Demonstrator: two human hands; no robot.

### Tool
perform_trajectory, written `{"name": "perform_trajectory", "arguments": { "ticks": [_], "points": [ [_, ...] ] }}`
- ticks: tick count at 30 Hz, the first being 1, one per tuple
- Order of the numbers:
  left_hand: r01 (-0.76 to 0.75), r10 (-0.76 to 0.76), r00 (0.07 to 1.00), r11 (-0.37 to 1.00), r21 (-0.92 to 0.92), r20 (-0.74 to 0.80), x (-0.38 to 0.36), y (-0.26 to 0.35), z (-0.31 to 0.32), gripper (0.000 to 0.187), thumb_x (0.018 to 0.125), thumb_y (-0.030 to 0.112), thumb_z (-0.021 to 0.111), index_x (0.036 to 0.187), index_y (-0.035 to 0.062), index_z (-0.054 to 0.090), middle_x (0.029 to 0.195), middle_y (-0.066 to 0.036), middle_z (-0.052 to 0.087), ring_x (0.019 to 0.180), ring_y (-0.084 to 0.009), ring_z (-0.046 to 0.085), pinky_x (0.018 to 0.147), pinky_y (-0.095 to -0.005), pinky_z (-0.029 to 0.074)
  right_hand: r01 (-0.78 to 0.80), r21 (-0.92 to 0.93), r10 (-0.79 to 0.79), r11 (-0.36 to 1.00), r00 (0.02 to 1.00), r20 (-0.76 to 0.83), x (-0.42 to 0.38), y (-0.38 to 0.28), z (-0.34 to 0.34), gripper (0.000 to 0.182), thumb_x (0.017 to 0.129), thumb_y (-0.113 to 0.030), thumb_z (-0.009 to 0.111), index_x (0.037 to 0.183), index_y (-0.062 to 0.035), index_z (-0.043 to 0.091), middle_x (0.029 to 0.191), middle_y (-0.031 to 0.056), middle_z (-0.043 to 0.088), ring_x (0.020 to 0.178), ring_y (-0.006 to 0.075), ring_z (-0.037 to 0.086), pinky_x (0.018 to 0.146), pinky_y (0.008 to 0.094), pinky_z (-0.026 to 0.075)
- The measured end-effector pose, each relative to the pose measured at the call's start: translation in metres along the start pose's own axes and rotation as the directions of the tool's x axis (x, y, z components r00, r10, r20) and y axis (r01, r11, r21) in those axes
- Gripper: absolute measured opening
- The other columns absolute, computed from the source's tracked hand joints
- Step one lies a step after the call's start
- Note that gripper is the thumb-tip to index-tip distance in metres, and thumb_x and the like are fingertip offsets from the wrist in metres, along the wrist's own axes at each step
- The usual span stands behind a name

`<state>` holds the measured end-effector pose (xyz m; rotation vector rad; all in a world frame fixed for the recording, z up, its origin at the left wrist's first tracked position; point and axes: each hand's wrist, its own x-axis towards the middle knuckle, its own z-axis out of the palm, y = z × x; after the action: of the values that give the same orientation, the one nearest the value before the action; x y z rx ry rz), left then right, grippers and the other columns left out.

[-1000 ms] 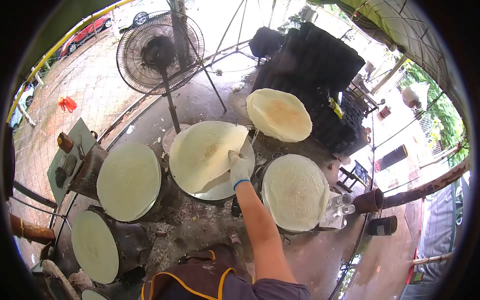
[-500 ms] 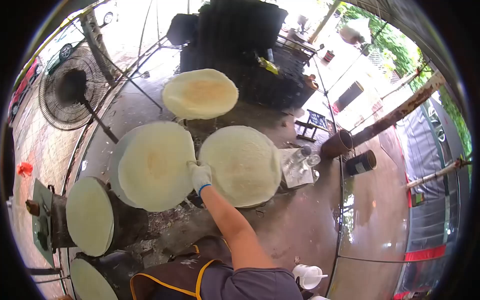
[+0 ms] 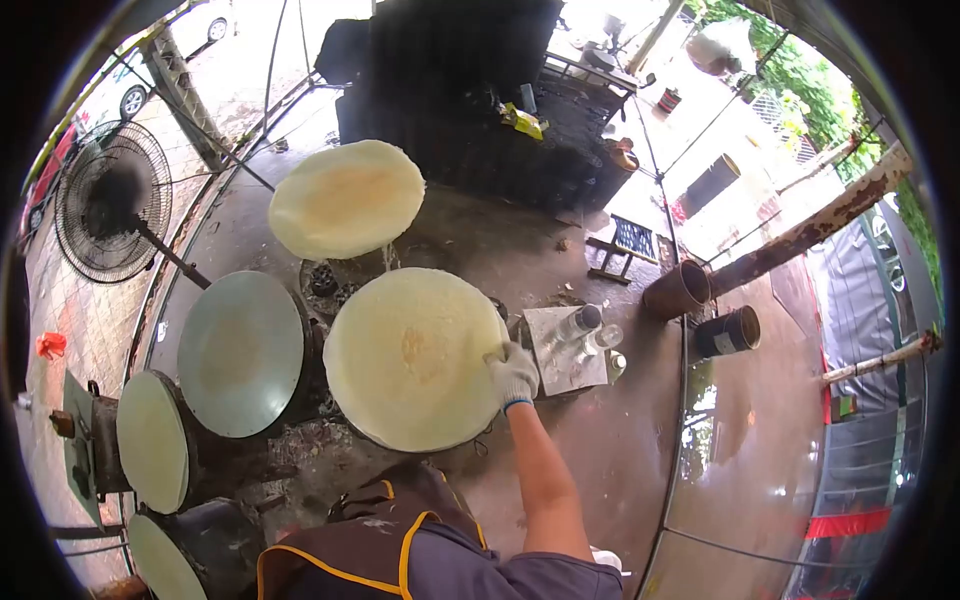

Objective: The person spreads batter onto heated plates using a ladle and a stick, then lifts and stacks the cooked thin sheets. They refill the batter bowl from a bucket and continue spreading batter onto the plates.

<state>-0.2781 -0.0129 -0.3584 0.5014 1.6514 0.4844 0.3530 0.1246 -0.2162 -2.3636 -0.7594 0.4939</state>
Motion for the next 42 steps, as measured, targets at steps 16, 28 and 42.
{"name": "perform_trajectory", "arguments": {
  "ticks": [16, 28, 42],
  "points": [
    [0.031, -0.054, 0.987, 0.988, -0.151, -0.151, -0.056, -0.080, -0.037, 0.029, 0.083, 0.001, 0.050, 0.112, -0.0026, 0.051, 0.092, -0.022, 0.064, 0.076, -0.0367, 0.066, 0.064, -0.0447, 0.054, 0.176, 0.404, -0.282, 0.898, 0.934, 0.218, -0.099, -0.187, -0.076, 0.026, 0.079, -0.016, 0.068, 0.097, 0.0030, 0.067, 0.081, 0.0077, 0.068, 0.068, 0.0135, 0.062, 0.063, 0.0277, 0.050],
    [0.177, -0.259, 0.937, 0.930, -0.321, -0.233, -0.080, -0.174, -0.028, 0.034, 0.082, -0.001, 0.051, 0.115, -0.0049, 0.047, 0.092, -0.024, 0.064, 0.074, -0.0388, 0.066, 0.063, -0.0469, 0.055, 0.611, 0.146, -0.577, 0.778, 0.602, 0.553, 0.079, -0.423, -0.085, 0.029, 0.071, -0.015, 0.074, 0.092, 0.0044, 0.068, 0.081, 0.0096, 0.067, 0.071, 0.0171, 0.063, 0.068, 0.0302, 0.051],
    [0.216, -0.365, 0.895, 0.858, -0.467, -0.257, -0.076, -0.086, 0.057, 0.032, 0.081, -0.002, 0.052, 0.112, -0.0048, 0.046, 0.088, -0.025, 0.064, 0.069, -0.0377, 0.066, 0.058, -0.0462, 0.055, 0.814, -0.395, -0.876, 0.426, 0.263, -0.403, 0.091, -0.427, -0.029, 0.021, 0.090, -0.026, 0.055, 0.088, -0.0079, 0.066, 0.079, 0.0132, 0.060, 0.073, 0.0317, 0.058, 0.064, 0.0460, 0.045]
  ]
}}
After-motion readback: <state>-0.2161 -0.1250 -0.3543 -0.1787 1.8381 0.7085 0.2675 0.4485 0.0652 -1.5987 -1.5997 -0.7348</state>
